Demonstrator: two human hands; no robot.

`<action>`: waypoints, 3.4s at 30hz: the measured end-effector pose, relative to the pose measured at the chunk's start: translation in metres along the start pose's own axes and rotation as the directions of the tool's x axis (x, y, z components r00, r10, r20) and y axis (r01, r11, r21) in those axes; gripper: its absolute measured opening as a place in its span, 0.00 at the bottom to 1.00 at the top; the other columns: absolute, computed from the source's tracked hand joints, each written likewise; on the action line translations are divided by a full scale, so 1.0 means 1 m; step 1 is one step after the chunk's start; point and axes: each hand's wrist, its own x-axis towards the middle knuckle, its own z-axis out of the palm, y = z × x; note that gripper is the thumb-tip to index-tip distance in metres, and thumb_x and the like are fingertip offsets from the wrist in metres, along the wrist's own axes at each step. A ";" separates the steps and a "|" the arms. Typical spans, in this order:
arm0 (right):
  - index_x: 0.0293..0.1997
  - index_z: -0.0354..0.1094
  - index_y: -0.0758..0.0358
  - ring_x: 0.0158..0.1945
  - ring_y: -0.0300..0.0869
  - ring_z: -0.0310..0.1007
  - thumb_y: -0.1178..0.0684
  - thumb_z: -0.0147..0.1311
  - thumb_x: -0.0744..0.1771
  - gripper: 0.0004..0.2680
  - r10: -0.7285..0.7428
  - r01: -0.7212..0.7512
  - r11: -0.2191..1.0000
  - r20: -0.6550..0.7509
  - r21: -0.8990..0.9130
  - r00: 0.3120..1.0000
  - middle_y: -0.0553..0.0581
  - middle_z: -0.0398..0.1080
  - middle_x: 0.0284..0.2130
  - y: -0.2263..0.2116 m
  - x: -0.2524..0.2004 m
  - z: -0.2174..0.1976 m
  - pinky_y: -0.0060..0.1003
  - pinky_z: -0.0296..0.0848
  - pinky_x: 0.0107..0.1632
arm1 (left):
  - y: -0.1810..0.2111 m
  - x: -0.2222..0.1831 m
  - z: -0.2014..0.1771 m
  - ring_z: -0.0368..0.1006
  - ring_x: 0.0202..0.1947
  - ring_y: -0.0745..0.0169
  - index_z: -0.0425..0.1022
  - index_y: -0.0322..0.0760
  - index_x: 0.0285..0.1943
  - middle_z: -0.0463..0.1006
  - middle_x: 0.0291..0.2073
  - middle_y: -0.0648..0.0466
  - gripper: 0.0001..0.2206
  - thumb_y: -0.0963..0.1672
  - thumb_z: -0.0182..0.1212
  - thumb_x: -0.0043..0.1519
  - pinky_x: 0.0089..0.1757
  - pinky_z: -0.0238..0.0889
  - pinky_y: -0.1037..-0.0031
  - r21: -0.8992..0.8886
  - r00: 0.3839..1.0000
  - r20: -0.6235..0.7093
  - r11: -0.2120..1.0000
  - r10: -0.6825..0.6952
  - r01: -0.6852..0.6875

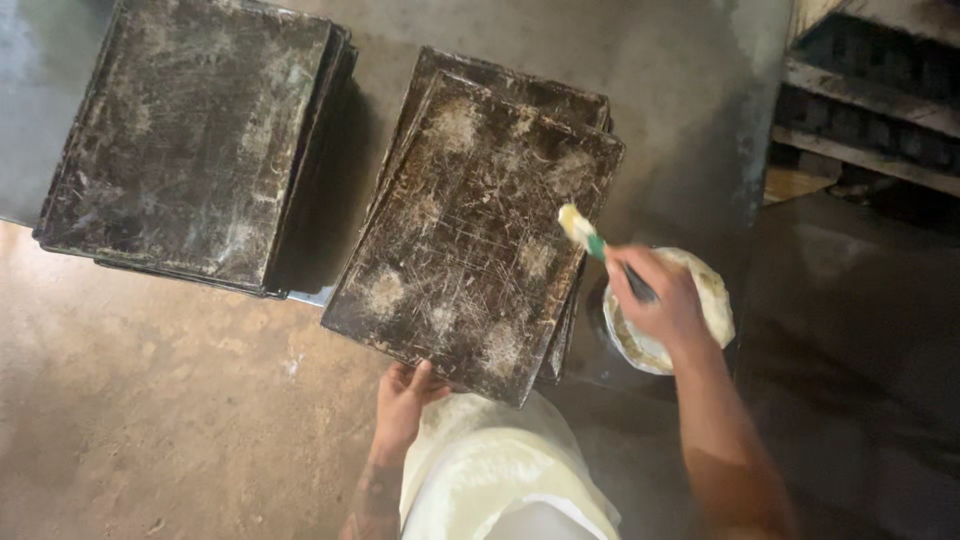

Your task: The person greases baking trays by dipping a brush into a bowl of grease and spreading it across each tray's surface. They move each greased tray to a stack on the left before repeating the process with the next tray from the stack on the right.

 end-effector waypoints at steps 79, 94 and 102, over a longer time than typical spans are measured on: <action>0.44 0.72 0.60 0.33 0.48 0.79 0.53 0.60 0.61 0.11 -0.030 0.638 0.689 0.866 -0.344 0.499 0.60 0.75 0.35 -0.089 0.027 0.130 0.43 0.80 0.33 | 0.028 0.025 -0.013 0.83 0.32 0.54 0.79 0.25 0.43 0.85 0.31 0.42 0.22 0.50 0.45 0.70 0.37 0.79 0.67 0.206 0.927 0.262 0.954 -0.269 0.219; 0.53 0.66 0.71 0.37 0.50 0.80 0.49 0.41 0.74 0.13 0.200 0.151 0.579 -0.320 0.801 0.926 0.68 0.76 0.39 -0.050 -0.062 0.082 0.44 0.81 0.42 | 0.123 -0.024 0.032 0.61 0.69 0.43 0.60 0.31 0.77 0.67 0.70 0.38 0.30 0.48 0.62 0.67 0.68 0.50 0.53 -0.233 0.769 -0.456 0.773 0.448 -0.589; 0.50 0.66 0.73 0.34 0.48 0.80 0.51 0.43 0.74 0.11 0.266 -0.038 0.731 -0.234 0.681 0.935 0.67 0.76 0.35 -0.046 -0.093 0.099 0.39 0.80 0.38 | 0.200 -0.020 -0.070 0.42 0.77 0.42 0.38 0.48 0.81 0.41 0.79 0.46 0.37 0.48 0.54 0.65 0.69 0.34 0.41 -0.204 0.665 -0.740 0.911 0.097 -0.359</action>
